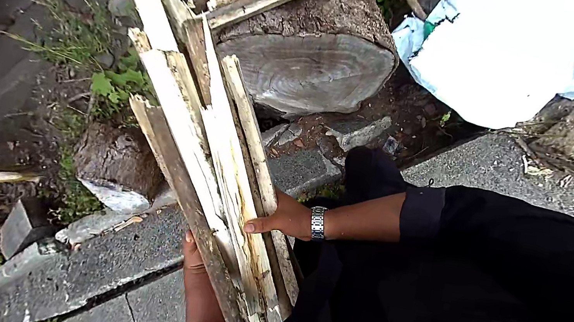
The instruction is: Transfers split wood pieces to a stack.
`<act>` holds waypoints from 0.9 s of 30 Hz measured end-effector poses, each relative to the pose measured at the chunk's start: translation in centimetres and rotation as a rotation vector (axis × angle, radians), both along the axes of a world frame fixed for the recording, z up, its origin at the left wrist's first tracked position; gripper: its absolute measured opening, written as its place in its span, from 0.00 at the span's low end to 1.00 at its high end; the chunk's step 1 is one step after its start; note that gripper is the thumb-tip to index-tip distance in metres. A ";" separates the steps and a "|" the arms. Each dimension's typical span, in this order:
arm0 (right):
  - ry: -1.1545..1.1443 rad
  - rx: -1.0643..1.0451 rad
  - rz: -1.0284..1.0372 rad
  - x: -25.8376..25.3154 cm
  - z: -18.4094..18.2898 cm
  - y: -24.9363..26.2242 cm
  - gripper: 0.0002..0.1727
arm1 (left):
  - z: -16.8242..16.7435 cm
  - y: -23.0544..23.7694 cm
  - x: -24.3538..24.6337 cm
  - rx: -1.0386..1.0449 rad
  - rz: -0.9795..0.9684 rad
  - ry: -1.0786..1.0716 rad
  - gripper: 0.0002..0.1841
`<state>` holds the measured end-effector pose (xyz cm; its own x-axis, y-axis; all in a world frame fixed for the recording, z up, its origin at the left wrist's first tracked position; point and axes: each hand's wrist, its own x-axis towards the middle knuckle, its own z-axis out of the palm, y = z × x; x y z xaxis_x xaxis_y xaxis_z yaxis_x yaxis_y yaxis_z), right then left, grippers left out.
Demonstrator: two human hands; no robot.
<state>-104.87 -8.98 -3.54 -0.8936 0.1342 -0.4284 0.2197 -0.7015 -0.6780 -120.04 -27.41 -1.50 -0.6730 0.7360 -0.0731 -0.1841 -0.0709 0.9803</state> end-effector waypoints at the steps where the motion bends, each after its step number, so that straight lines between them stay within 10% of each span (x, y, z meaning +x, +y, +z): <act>1: 0.006 0.001 0.003 -0.6 -0.5 0.4 0.56 | -0.3 0.3 -0.4 -0.008 0.006 -0.007 0.19; 7: 0.076 0.047 0.062 -5.3 -5.2 6.1 0.54 | -4.0 5.4 -3.1 -0.095 0.236 -0.005 0.31; 15: 0.101 0.071 0.094 -10.6 -16.5 22.3 0.58 | -18.5 18.7 -7.8 0.019 0.280 -0.032 0.35; 27: 0.054 -0.007 -0.516 -11.9 -16.5 39.4 0.58 | -13.7 48.6 -19.1 -0.218 -0.366 -0.119 0.41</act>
